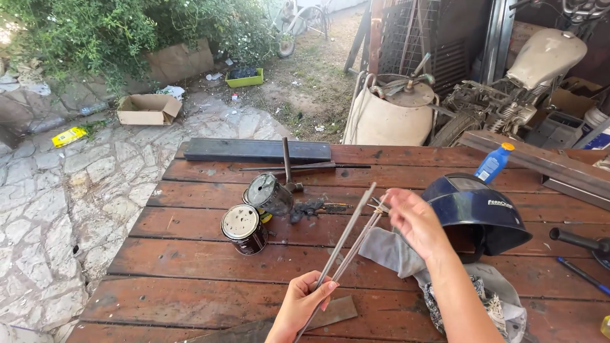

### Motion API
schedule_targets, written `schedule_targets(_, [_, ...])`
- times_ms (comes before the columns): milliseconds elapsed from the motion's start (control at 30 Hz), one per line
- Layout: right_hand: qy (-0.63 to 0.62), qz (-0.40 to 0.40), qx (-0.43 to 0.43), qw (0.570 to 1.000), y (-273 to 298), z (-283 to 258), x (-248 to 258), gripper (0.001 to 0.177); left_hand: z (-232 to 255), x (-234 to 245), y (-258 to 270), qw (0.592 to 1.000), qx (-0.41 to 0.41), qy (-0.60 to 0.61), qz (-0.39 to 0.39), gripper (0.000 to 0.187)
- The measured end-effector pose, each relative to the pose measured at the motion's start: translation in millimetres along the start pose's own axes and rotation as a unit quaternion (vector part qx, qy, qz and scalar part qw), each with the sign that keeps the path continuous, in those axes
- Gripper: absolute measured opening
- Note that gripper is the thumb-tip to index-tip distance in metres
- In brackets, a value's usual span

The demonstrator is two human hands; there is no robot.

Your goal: Gathering and organizing various workshop tools including safety glasses, a tape measure, a grinding disc, and welding rods on a workbench.

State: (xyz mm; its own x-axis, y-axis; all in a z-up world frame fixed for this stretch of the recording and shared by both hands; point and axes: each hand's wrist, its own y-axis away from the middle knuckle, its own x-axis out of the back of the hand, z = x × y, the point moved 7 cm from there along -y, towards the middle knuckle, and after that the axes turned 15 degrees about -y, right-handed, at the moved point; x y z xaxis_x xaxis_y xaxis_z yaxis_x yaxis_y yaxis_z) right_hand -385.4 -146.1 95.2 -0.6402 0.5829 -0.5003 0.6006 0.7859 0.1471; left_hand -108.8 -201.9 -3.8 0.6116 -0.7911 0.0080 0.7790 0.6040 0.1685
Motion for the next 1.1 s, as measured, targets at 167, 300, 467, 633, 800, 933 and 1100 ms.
schedule_targets(167, [0.011, -0.088, -0.103, 0.991, 15, 55, -13, 0.027, -18, 1, -2, 1.000, -0.017, 0.016, 0.009, 0.017])
schedule_targets(300, [-0.113, 0.014, -0.032, 0.993, -30, 53, 40, 0.020, -73, -9, -21, 0.982, 0.078, 0.168, -0.034, 0.018])
schedule_targets(467, [-0.114, 0.068, 0.078, 0.988, -29, -18, 13, 0.016, -38, 4, -30, 0.997, -0.078, 0.019, 0.000, 0.020])
schedule_targets(633, [0.036, 0.095, 0.090, 0.991, 18, -27, -10, 0.029, 12, 1, -9, 0.995, -0.093, -0.014, 0.035, 0.020])
schedule_targets(800, [0.152, 0.015, 0.030, 0.988, 56, -1, -35, 0.035, 36, -3, -12, 0.993, -0.102, -0.003, 0.063, 0.018])
schedule_targets(933, [0.095, -0.065, -0.020, 0.993, 66, 27, -52, 0.038, 68, -20, -15, 0.988, -0.145, 0.014, 0.050, 0.015])
schedule_targets(1100, [0.073, -0.033, 0.015, 0.997, 58, 26, -49, 0.018, 74, -33, -24, 0.992, -0.105, -0.015, 0.066, 0.017])
